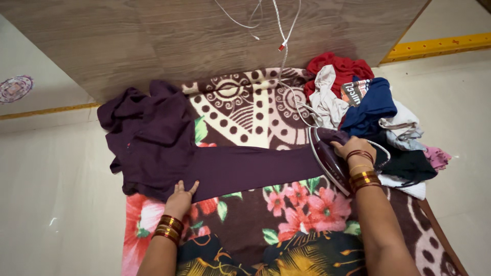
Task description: The person irons a dark purple garment on a patterned mat on the floor. They repeatedly smooth the fabric with their hands and use an electric iron to press different sections, including the sleeves and body, before folding the garment.
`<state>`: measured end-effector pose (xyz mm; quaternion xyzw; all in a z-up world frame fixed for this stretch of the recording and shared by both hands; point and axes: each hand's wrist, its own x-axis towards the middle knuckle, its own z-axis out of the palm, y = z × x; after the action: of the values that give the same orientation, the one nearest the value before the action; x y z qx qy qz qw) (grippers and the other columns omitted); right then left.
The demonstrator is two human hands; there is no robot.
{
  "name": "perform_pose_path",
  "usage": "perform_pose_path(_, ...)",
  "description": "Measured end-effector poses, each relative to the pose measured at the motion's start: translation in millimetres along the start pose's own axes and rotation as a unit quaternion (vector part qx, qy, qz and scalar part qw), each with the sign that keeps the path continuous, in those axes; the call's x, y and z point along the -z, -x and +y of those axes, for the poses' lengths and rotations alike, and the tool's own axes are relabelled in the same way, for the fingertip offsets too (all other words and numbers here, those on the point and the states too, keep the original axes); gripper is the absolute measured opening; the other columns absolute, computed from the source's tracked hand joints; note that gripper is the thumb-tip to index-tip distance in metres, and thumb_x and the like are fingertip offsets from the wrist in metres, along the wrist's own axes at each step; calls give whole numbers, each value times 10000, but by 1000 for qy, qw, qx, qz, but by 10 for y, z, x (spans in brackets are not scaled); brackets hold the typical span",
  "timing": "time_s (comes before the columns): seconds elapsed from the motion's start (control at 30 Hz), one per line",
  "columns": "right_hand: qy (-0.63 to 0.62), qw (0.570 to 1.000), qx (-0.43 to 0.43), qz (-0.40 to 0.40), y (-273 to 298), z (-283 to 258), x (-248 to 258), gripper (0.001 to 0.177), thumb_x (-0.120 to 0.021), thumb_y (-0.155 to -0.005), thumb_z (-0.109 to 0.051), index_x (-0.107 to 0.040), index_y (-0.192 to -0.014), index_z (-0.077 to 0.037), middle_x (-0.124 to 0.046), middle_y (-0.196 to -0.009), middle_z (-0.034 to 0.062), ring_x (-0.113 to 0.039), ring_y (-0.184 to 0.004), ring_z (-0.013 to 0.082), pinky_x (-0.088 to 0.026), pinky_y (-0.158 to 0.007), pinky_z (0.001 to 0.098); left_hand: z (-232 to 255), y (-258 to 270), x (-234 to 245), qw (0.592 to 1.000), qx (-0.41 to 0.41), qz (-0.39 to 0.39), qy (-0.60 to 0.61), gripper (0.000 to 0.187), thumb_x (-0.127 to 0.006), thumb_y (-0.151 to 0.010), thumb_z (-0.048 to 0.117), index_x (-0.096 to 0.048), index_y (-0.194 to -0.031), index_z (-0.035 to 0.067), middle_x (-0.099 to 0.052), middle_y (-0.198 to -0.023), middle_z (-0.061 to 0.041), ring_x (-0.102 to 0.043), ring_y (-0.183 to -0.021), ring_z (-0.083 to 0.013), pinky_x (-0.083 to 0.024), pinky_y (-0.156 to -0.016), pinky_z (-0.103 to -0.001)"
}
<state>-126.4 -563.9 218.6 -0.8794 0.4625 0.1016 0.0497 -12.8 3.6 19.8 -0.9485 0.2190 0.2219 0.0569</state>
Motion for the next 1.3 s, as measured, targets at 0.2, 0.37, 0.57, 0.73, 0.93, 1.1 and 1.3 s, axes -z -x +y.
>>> perform_pose_path(0.2, -26, 999, -22, -25, -15, -23, -17, 844, -730, -786, -742, -731, -1279, -58, -669, -1337, 255, -676, -1195, 404, -557, -977, 487, -28, -35, -5, 1000, -9, 6, -3, 846, -434, -943, -25, -165, -1628, 392, -185, -1632, -314, -320, -1489, -419, -473, -1111, -387)
perform_pose_path(0.37, -58, 995, -66, -44, -139, -17, -201, 858, -737, -787, -718, -693, -1325, -52, -640, -1386, 240, -630, -1271, 394, -527, -1025, 503, -22, 15, -64, 999, -13, 37, -13, 814, -414, -958, -11, -175, -1628, 384, -220, -1622, -317, -350, -1480, -419, -506, -1080, -383)
perform_pose_path(0.57, -73, 997, -36, -11, -213, 279, -507, 915, -757, -748, -704, -633, -1371, -46, -621, -1372, 271, -611, -1259, 424, -511, -1028, 494, -19, 20, -42, 999, -2, 37, 4, 809, -410, -958, -9, -198, -1610, 420, -203, -1641, -276, -338, -1495, -395, -513, -1070, -392)
perform_pose_path(0.73, -45, 999, -13, -23, -47, 608, -596, 889, -754, -735, -738, -743, -1231, 0, -692, -1266, 295, -666, -1198, 435, -539, -1016, 484, -36, -25, -80, 999, -8, 32, 19, 765, -447, -990, 60, -213, -1618, 429, -182, -1650, -297, -326, -1495, -418, -482, -1108, -397)
perform_pose_path(0.93, -44, 997, 56, -8, 205, 808, -543, 808, -739, -722, -721, -786, -1154, -40, -730, -1180, 285, -703, -1137, 431, -559, -996, 483, -25, -39, -41, 999, 3, -10, 36, 695, -544, -1023, 305, -189, -1606, 438, -142, -1665, -261, -263, -1527, -403, -441, -1148, -405)
perform_pose_path(1.1, -18, 999, 38, -7, 362, 724, -385, 821, -737, -744, -741, -783, -1147, -26, -727, -1194, 278, -706, -1133, 420, -569, -973, 479, -37, -55, -65, 999, 2, 5, 38, 679, -553, -1026, 314, -219, -1605, 435, -159, -1667, -260, -278, -1527, -403, -451, -1142, -401)
perform_pose_path(1.3, -23, 999, -20, -10, 441, 496, -265, 808, -711, -773, -741, -775, -1180, -46, -727, -1236, 253, -708, -1145, 412, -578, -954, 491, -21, -40, -38, 998, 0, 10, 60, 673, -566, -1021, 324, -238, -1600, 429, -167, -1654, -288, -290, -1513, -424, -437, -1153, -411)
